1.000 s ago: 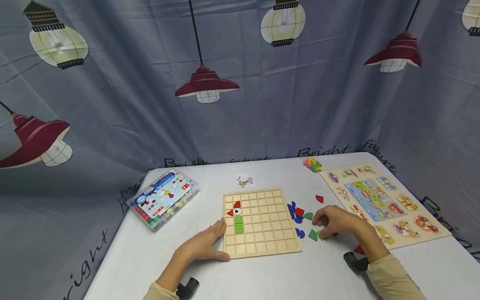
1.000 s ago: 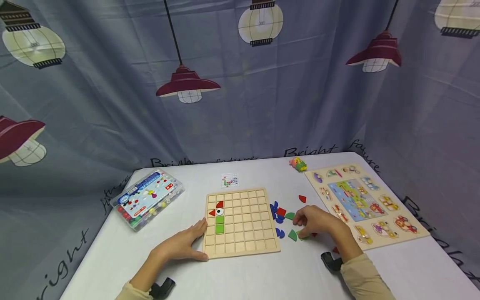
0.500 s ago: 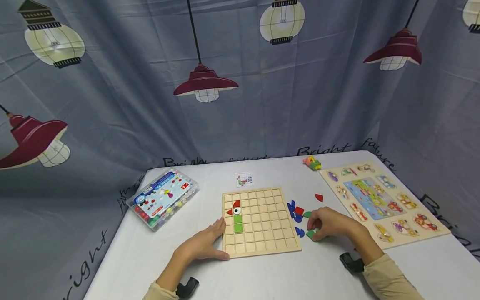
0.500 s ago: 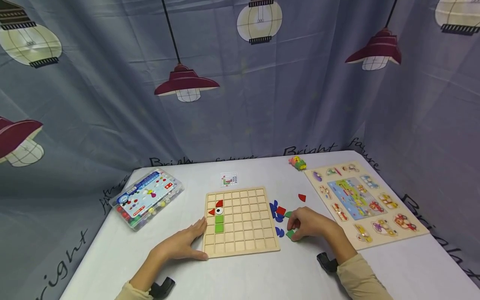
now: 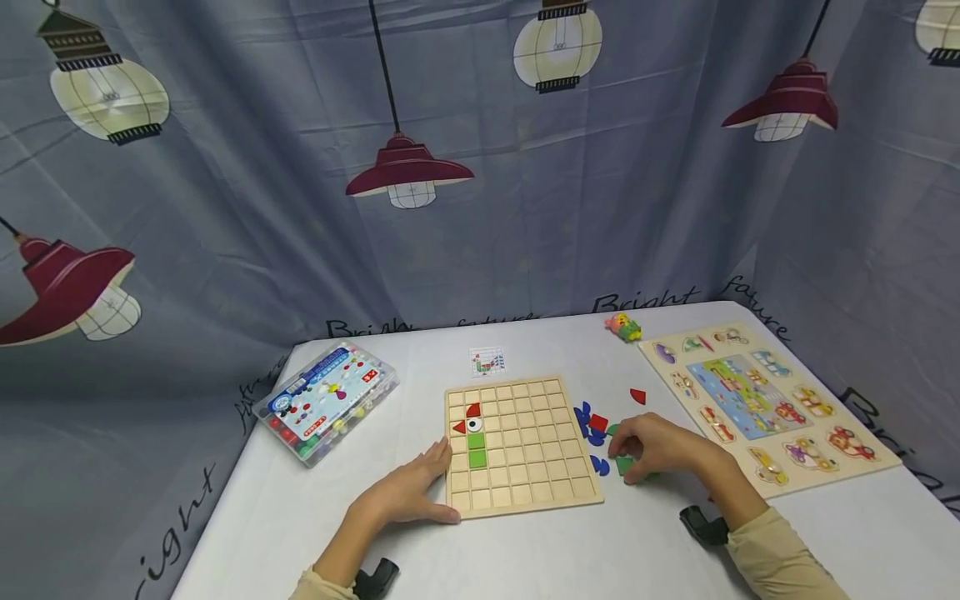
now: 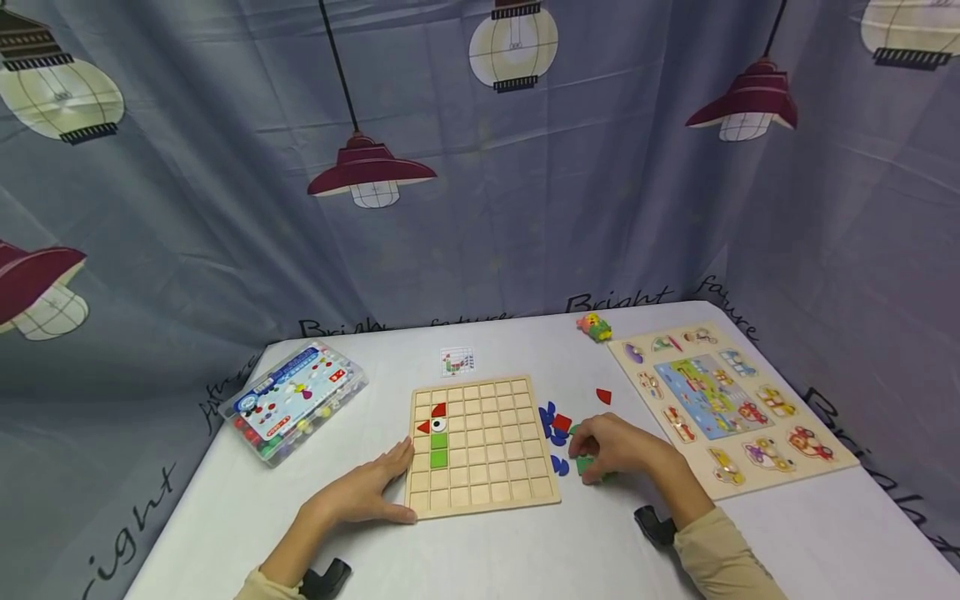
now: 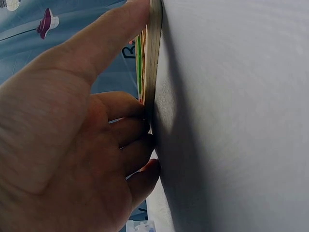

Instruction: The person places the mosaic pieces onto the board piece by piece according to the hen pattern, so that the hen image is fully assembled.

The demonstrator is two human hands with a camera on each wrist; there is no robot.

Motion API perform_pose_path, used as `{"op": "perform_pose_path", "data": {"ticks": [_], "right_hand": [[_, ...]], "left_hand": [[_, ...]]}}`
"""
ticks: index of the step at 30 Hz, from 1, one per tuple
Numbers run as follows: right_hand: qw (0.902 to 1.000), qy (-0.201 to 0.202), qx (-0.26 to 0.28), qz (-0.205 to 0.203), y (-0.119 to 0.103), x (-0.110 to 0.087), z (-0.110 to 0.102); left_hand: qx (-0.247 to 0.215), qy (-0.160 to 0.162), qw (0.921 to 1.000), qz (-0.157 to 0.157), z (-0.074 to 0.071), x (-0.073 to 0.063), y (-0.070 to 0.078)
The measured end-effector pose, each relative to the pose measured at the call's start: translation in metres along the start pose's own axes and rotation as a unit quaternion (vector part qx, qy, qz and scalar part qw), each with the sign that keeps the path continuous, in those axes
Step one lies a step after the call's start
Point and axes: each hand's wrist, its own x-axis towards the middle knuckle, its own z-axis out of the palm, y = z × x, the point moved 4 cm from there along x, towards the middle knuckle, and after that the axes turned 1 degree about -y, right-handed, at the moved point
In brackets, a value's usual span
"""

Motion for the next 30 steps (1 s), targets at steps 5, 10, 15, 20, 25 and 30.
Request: {"op": "perform_pose_path", "data": {"ticks": [5,10,15,20,25,30], "right_hand": [[0.9999,-0.012,0.011,-0.006,0.0025,0.0019,0.0028],[1.0000,-0.001,0.009,0.000,0.0054,0.0033,-0.0002],[0.9999,-0.006,0.010,-0.005,0.0034,0.0019,-0.0006],[0.9999,-0.002,0.011,0.005,0.0042,0.0023,0.0012],[0.9998,0.006,0.013,0.013,0.0051,0.0015,0.0008],[0.9995,-0.003,0.026,0.017,0.0056,0.0010,0.0026]], "left_hand": [[-0.002,0.001,1.0000,-0.005,0.0014,0.0014,-0.0011],[0.001,0.001,1.0000,-0.002,0.0007,0.0024,-0.0019],[0.002,0.001,1.0000,-0.004,0.0010,0.0030,-0.0023],[0.003,0.002,1.0000,-0.001,0.0011,0.0026,-0.0022],[0.005,0.001,1.0000,0.001,0.0014,0.0027,-0.0022],[0.010,0.001,1.0000,0.000,0.0014,0.0025,-0.0026]]}}
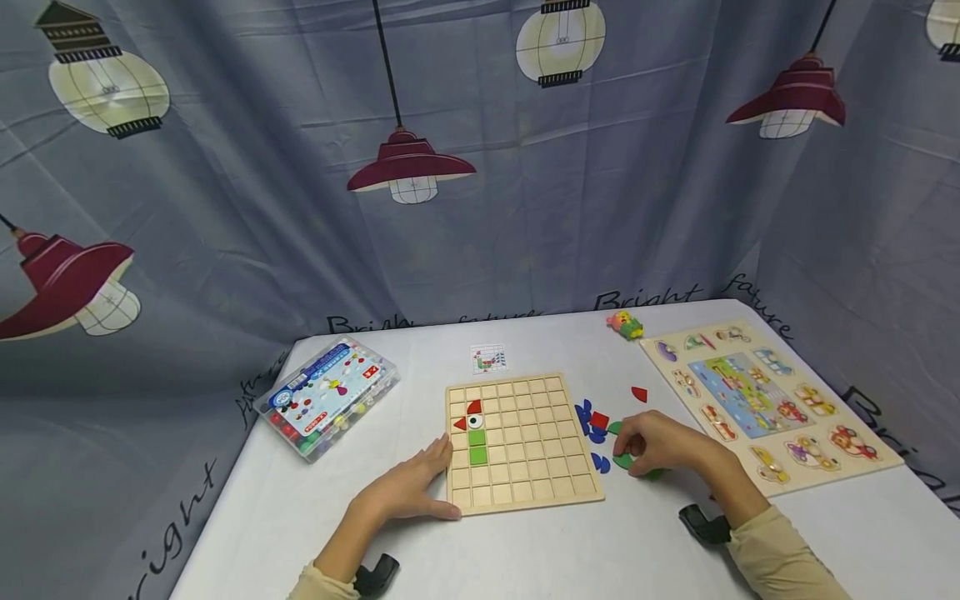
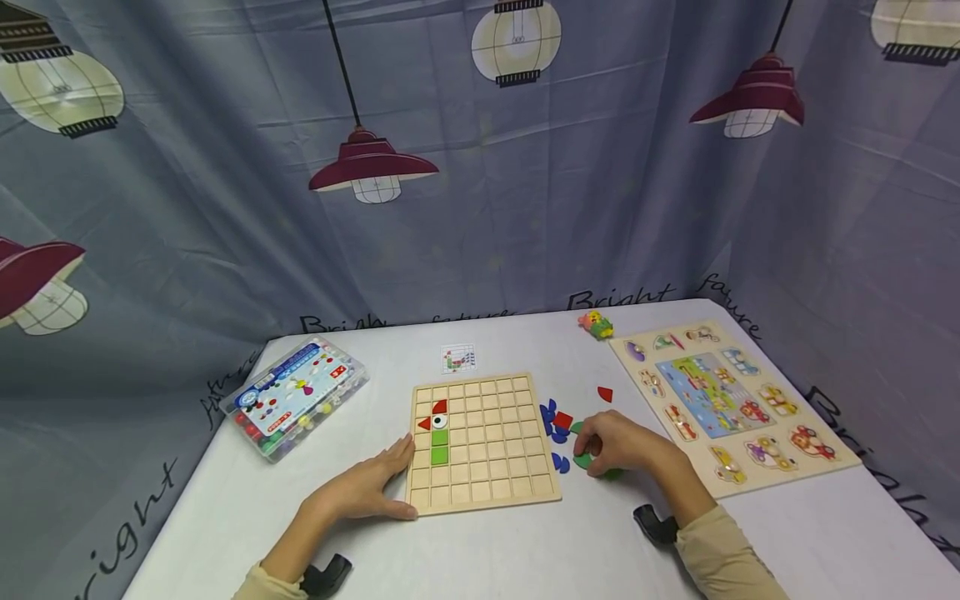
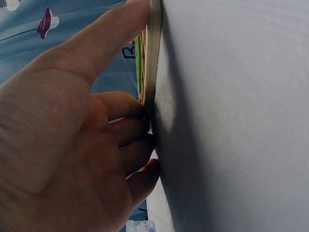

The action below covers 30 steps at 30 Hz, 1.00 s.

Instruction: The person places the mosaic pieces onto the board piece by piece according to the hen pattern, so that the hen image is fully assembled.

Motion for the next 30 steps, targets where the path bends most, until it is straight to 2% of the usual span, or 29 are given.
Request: {"op": "perform_pose_path", "data": {"ticks": [11,18,24,30], "right_hand": [[0.9999,0.004,-0.007,0.010,0.0011,0.0057,0.0022],[0.9998,0.000,0.000,0.020,0.0046,0.0049,0.0051],[1.0000,-0.004,-0.005,0.003,0.0065,0.0040,0.0029],[0.9999,0.003,-0.001,0.016,0.0059,0.0019,0.0029]], "left_hand": [[-0.012,0.001,0.9998,-0.016,0.0007,-0.0040,-0.0020],[-0.004,0.003,0.9999,-0.015,0.0025,-0.0040,-0.0012],[0.012,0.003,0.9999,-0.006,0.0006,-0.0020,0.0001],[0.013,0.000,0.9999,-0.006,0.0011,-0.0009,0.0005]]}}
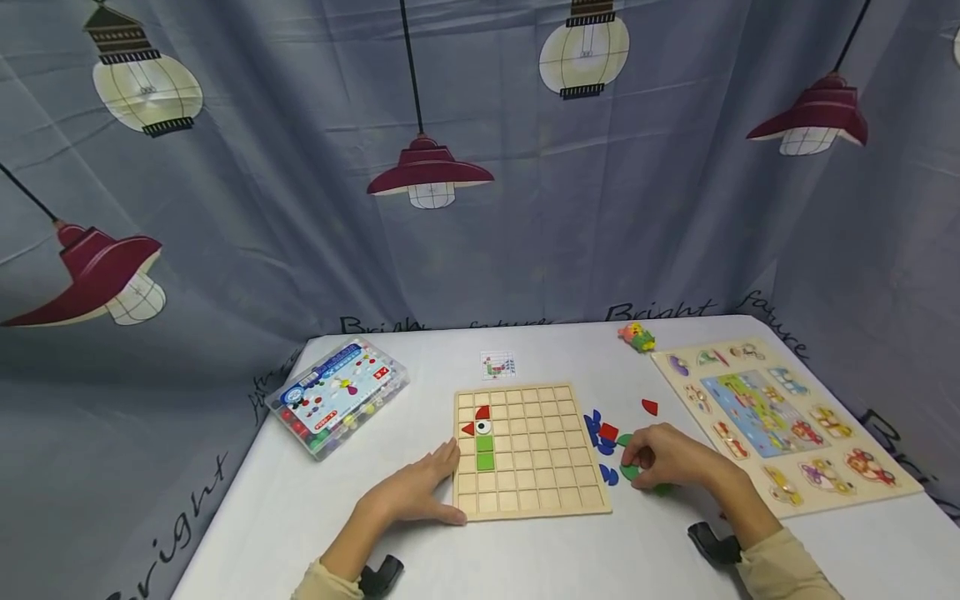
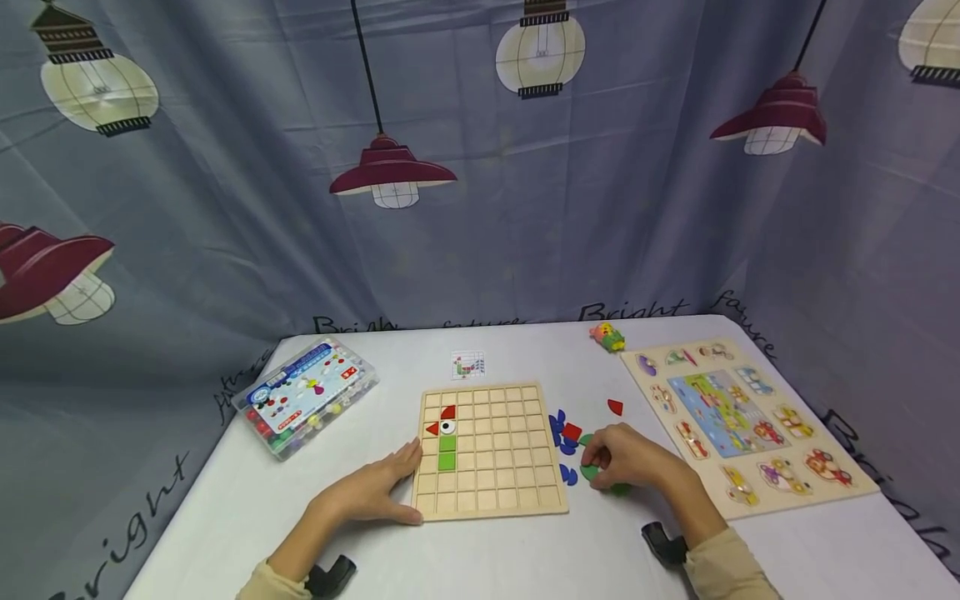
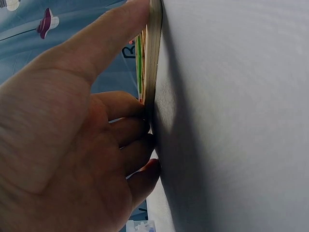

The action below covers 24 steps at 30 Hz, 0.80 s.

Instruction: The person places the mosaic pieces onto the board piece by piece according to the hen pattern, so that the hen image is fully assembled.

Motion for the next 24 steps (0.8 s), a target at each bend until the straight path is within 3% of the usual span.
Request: {"op": "perform_pose_path", "data": {"ticks": [4,12,24], "right_hand": [[0.9999,0.013,-0.004,-0.008,-0.003,0.000,-0.004],[0.9968,0.045,-0.019,-0.063,-0.016,0.004,-0.004],[0.9930,0.074,-0.017,-0.091,-0.043,0.016,0.001]], "left_hand": [[-0.003,0.001,1.0000,-0.002,-0.001,0.003,0.001],[0.001,0.001,1.0000,-0.008,0.000,0.002,-0.001],[-0.008,0.000,0.9999,-0.006,0.001,0.002,0.000]]}}
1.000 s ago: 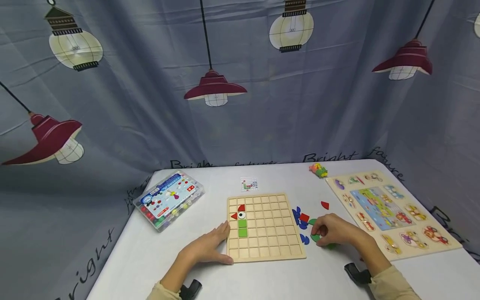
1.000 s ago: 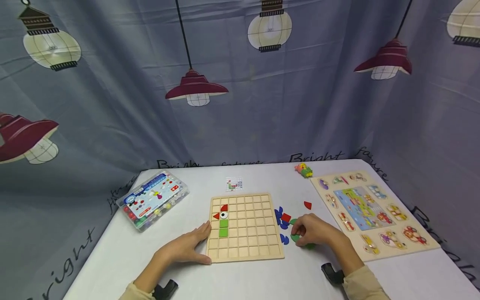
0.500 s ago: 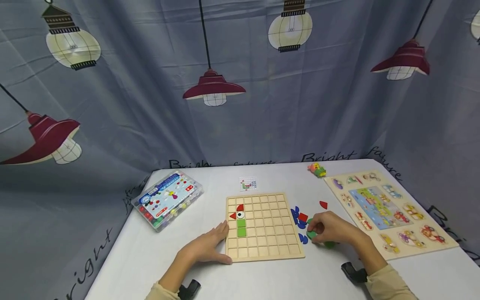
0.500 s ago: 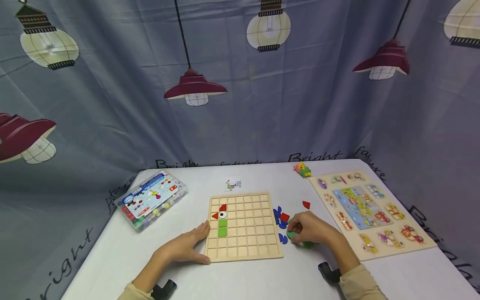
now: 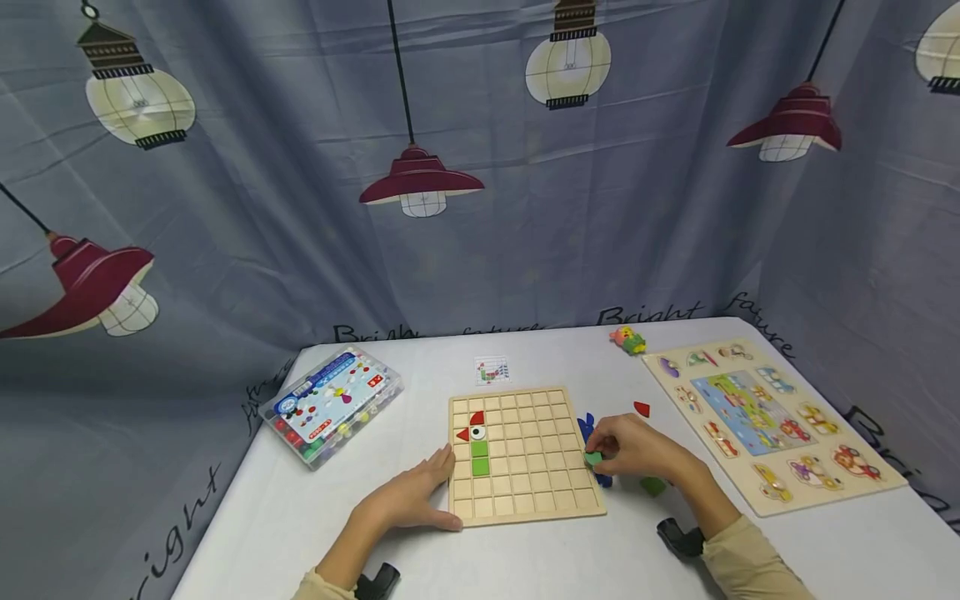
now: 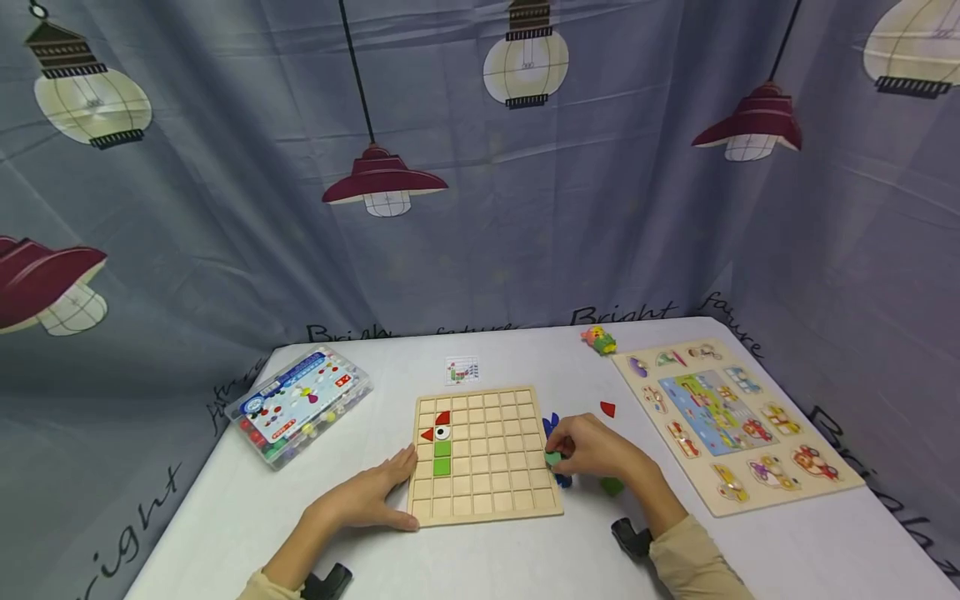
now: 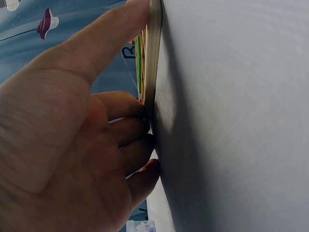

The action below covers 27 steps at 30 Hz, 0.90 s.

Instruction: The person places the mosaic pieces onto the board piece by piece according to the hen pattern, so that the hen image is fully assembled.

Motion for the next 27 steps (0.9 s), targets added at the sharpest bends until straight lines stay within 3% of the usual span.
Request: {"op": "perform_pose_path", "data": {"ticks": [12,27], "right_hand": [[0.9987,-0.018,0.011,-0.045,-0.038,0.023,0.013],[0.9974,-0.036,-0.029,-0.054,-0.096,0.057,0.054]], "left_hand": [[0.002,0.002,1.0000,0.007,-0.002,0.001,0.001],[-0.003,0.000,1.0000,0.009,-0.001,-0.001,0.000]]}}
